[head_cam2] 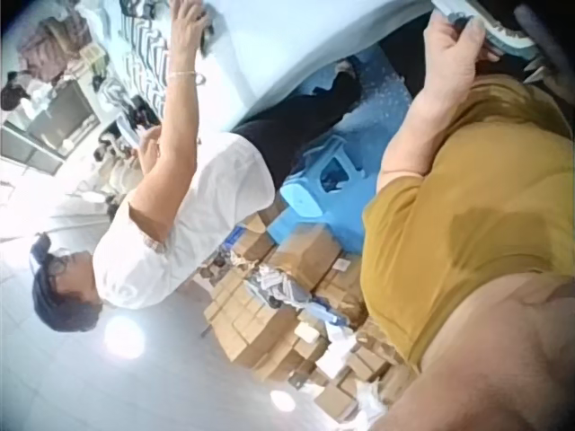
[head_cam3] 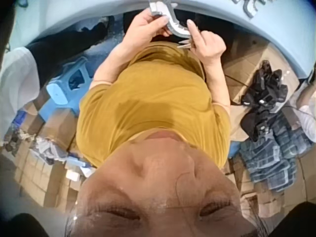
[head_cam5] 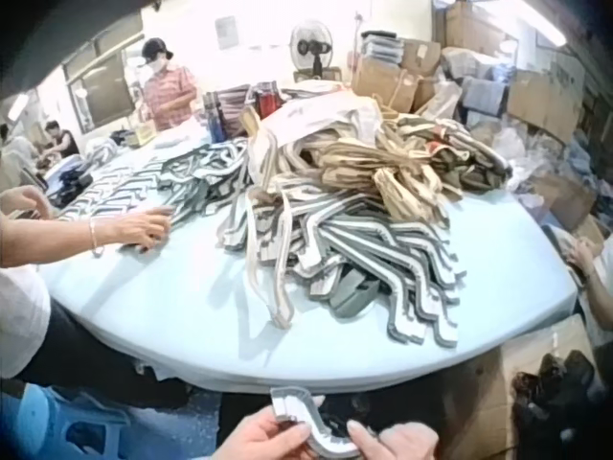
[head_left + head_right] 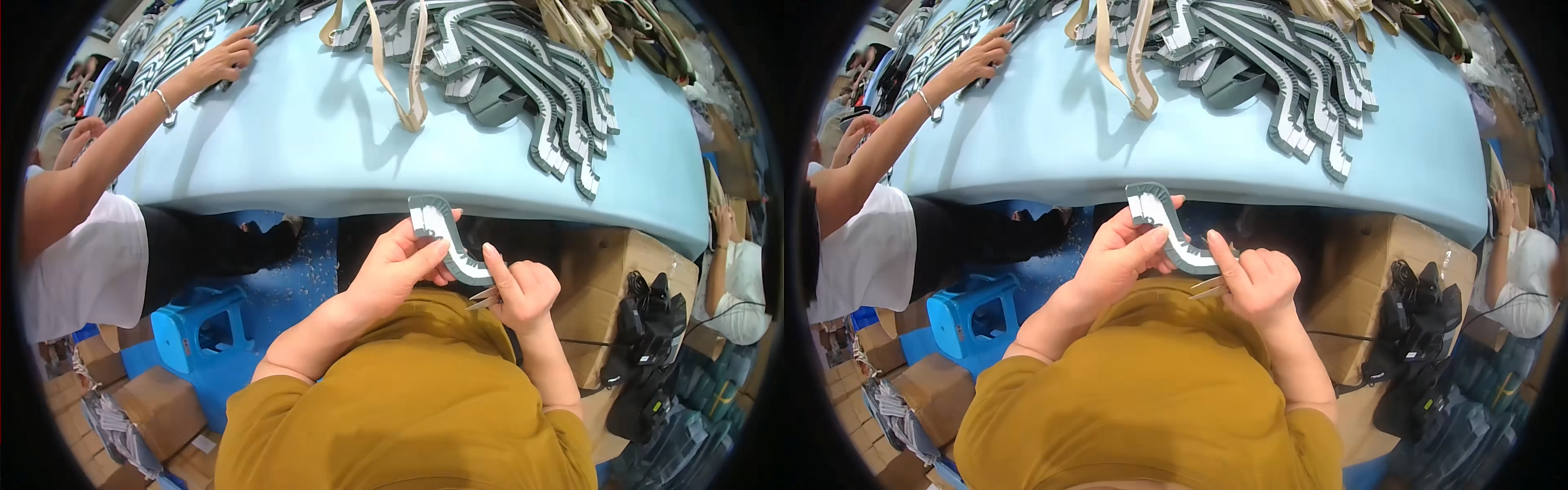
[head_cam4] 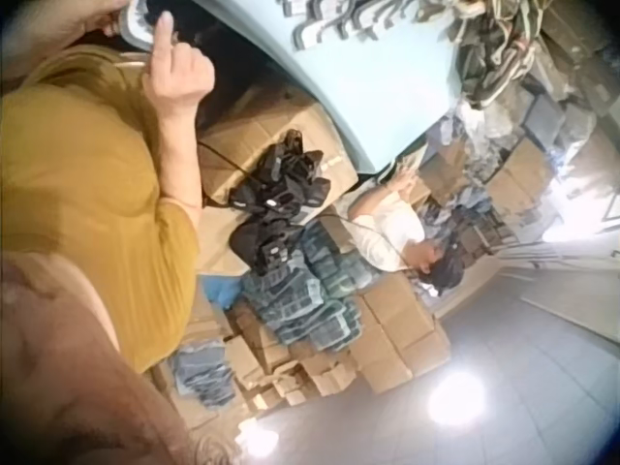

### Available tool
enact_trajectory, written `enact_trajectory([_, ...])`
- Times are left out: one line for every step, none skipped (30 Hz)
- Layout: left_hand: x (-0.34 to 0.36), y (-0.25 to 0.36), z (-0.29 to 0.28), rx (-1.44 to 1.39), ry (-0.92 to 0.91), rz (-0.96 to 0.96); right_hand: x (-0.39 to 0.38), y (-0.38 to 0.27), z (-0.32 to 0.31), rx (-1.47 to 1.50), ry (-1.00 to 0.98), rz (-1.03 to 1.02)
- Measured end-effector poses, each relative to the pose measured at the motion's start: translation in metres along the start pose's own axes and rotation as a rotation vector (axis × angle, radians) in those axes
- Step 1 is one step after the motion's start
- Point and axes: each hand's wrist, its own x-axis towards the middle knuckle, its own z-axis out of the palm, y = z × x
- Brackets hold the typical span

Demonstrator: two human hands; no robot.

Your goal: Trimming excess material and loose threads from leather bag components using clippers.

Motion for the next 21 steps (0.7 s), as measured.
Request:
enact_trajectory([0.0,-0.001,-0.001,-0.012,-0.004,0.025,0.0,0.0,0.001,-0.001,-0.003,0.005])
enact_trajectory([0.001,-0.001,-0.002,-0.013,-0.005,0.019,-0.001,-0.001,0.002,0.006,-0.008,0.014])
enact_trajectory([0.001,-0.001,-0.001,-0.001,-0.003,0.024,0.0,-0.001,0.002,0.013,-0.005,0.016])
enact_trajectory([0.0,0.0,-0.001,0.011,-0.001,0.03,0.0,-0.001,0.002,0.014,-0.003,0.014])
enact_trajectory([0.0,0.0,-0.001,0.013,0.0,0.032,0.001,-0.001,0.002,0.013,-0.008,0.015])
enact_trajectory([0.001,0.0,-0.002,0.005,-0.009,0.036,0.001,-0.001,0.001,0.012,-0.02,0.02])
enact_trajectory([0.001,-0.001,-0.003,-0.002,-0.018,0.039,0.001,0.0,0.001,0.012,-0.022,0.022])
enact_trajectory([0.002,0.0,-0.003,-0.003,-0.018,0.037,0.003,0.0,0.001,0.014,-0.019,0.019])
enact_trajectory([0.003,0.0,-0.002,-0.003,-0.018,0.038,0.003,0.001,0.001,0.016,-0.017,0.016])
enact_trajectory([0.003,0.0,-0.002,-0.003,-0.019,0.04,0.003,0.001,0.0,0.016,-0.019,0.018])
enact_trajectory([0.003,0.0,-0.002,-0.003,-0.018,0.039,0.004,0.001,0.0,0.016,-0.016,0.017])
enact_trajectory([0.004,0.0,-0.001,-0.015,-0.013,0.036,0.003,0.002,0.0,0.017,-0.013,0.015])
enact_trajectory([0.004,0.0,0.0,-0.026,-0.008,0.035,0.003,0.002,0.0,0.017,-0.014,0.015])
enact_trajectory([0.004,0.0,0.0,-0.026,-0.007,0.035,0.002,0.002,0.0,0.029,-0.009,0.019])
enact_trajectory([0.003,0.0,-0.001,-0.035,-0.021,0.035,0.002,0.002,0.0,0.04,-0.005,0.022])
enact_trajectory([0.003,0.0,-0.001,-0.044,-0.036,0.035,0.001,0.002,0.0,0.038,-0.004,0.021])
enact_trajectory([0.002,0.001,0.0,-0.044,-0.038,0.037,0.001,0.001,-0.001,0.072,-0.012,0.056])
enact_trajectory([0.002,0.002,0.003,-0.02,-0.042,0.04,0.001,0.002,-0.003,0.1,-0.02,0.092])
enact_trajectory([0.001,0.003,0.005,0.004,-0.048,0.044,0.001,0.002,-0.003,0.173,0.029,0.167])
enact_trajectory([-0.003,0.007,0.004,0.066,-0.075,0.037,0.001,0.002,-0.003,0.243,0.079,0.241])
enact_trajectory([-0.01,0.012,0.001,0.125,-0.105,0.03,0.003,0.003,-0.006,0.287,0.141,0.307])
